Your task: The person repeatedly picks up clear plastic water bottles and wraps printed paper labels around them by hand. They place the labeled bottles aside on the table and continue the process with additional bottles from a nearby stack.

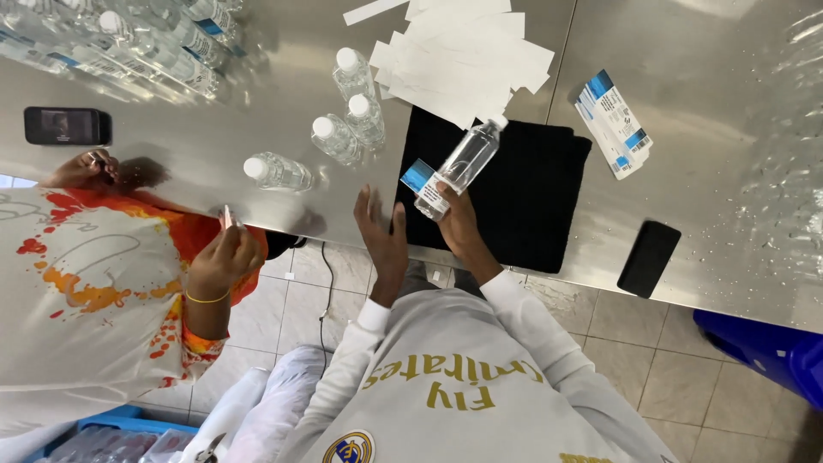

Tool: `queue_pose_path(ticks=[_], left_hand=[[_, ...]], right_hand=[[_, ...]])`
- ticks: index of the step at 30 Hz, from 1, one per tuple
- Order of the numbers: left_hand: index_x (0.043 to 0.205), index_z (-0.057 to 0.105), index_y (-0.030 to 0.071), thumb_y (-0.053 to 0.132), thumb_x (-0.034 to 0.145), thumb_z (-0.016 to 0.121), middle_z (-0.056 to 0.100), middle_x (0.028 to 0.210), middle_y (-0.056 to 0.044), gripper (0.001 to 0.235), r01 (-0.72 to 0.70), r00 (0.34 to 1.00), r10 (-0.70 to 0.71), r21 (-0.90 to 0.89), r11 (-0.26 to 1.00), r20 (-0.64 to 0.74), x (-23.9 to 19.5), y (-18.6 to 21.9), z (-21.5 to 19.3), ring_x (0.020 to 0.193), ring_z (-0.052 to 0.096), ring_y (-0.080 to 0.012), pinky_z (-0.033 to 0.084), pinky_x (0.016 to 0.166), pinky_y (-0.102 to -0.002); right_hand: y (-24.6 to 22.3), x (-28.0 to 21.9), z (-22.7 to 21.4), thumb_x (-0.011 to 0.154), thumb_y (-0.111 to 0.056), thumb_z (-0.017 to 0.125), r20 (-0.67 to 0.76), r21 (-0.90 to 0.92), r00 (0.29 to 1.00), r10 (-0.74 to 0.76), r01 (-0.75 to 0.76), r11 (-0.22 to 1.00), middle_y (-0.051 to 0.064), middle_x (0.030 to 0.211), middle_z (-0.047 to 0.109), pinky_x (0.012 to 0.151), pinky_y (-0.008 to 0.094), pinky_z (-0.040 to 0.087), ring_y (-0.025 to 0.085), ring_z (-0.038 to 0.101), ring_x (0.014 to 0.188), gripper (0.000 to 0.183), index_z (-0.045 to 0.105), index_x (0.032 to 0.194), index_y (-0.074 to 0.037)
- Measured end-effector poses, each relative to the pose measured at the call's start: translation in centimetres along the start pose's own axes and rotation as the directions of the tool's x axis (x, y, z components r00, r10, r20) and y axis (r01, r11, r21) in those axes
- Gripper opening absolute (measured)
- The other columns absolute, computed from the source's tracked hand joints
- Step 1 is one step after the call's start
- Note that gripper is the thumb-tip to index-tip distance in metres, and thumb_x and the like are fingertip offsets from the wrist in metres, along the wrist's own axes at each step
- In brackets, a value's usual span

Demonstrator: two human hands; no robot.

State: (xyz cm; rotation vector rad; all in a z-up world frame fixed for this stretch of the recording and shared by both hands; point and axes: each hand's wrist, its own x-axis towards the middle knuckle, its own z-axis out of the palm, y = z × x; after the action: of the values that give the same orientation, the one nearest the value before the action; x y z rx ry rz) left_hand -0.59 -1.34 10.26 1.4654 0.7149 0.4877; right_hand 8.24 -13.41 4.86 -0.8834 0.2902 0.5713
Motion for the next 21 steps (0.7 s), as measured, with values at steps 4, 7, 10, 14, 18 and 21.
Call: queue_pose_path(ticks=[4,7,10,14,18,21], left_hand=[[0.163,0.044,0.000,0.004,0.103,0.069,0.041,0.168,-0.028,0.066,-0.450,0.870,0.372,0.210,0.868,0.323,-3.6,2.8,1.6,0.160,0.034,-0.0474,0.028,0.132,-0.058],[0.167,0.037,-0.007,-0.005,0.099,0.071,0.039,0.171,-0.030,0.077,-0.605,0.765,0.492,0.205,0.769,0.415,-4.1,3.3,3.2,0.160,0.034,-0.0488,0.028,0.134,-0.056],[0.167,0.035,-0.008,-0.003,0.096,0.074,0.043,0.168,-0.029,0.081,-0.600,0.754,0.506,0.124,0.791,0.419,-3.3,3.7,3.6,0.158,0.040,-0.0477,0.030,0.135,-0.054],[0.163,0.047,-0.002,0.065,0.101,0.068,0.058,0.158,-0.022,0.093,-0.237,0.884,0.265,-0.120,0.964,0.385,-4.2,3.6,2.3,0.153,0.050,-0.0387,0.034,0.131,-0.055],[0.141,0.067,0.005,-0.001,0.076,0.090,0.075,0.129,-0.016,0.069,-0.137,0.914,0.143,-0.042,0.990,0.381,-2.0,2.0,-0.7,0.132,0.069,-0.0342,0.049,0.119,-0.048],[0.137,0.062,0.004,0.008,0.066,0.106,0.072,0.135,-0.016,0.084,-0.113,0.954,0.133,-0.090,0.990,0.270,1.1,-3.3,-2.5,0.134,0.067,-0.0315,0.047,0.121,-0.046]], right_hand=[[-3.5,-3.4,2.6,0.105,-0.009,0.070,0.160,-0.086,0.957,-0.240,0.256,0.963,0.019,0.165,0.049,0.119,0.052,0.052,0.031,0.053,0.147,0.065,0.038,0.161,-0.012],[-6.5,-6.9,5.2,0.104,-0.008,0.072,0.344,-0.131,0.875,-0.341,0.404,0.905,0.016,0.180,0.029,0.132,0.052,0.036,0.034,0.030,0.165,0.067,0.038,0.161,-0.015],[-7.9,-7.4,4.7,0.097,-0.015,0.084,0.483,-0.256,0.801,-0.354,0.516,0.818,0.010,0.186,0.013,0.136,0.054,0.025,0.034,0.019,0.169,0.077,0.042,0.161,-0.019],[-9.1,-8.3,5.1,0.087,-0.027,0.096,0.638,-0.425,0.717,-0.279,0.630,0.650,0.009,0.187,0.001,0.136,0.056,0.018,0.038,0.009,0.171,0.085,0.053,0.160,-0.016],[-7.6,-7.5,5.8,0.087,-0.029,0.097,0.643,-0.431,0.744,-0.183,0.548,0.717,0.011,0.186,0.000,0.136,0.056,0.016,0.033,0.023,0.168,0.110,0.031,0.175,-0.017],[-7.2,-7.1,4.2,0.087,-0.035,0.096,0.652,-0.594,0.756,-0.056,0.555,0.582,0.017,0.184,0.001,0.133,0.067,0.004,0.044,0.001,0.169,0.115,0.026,0.177,-0.018]])
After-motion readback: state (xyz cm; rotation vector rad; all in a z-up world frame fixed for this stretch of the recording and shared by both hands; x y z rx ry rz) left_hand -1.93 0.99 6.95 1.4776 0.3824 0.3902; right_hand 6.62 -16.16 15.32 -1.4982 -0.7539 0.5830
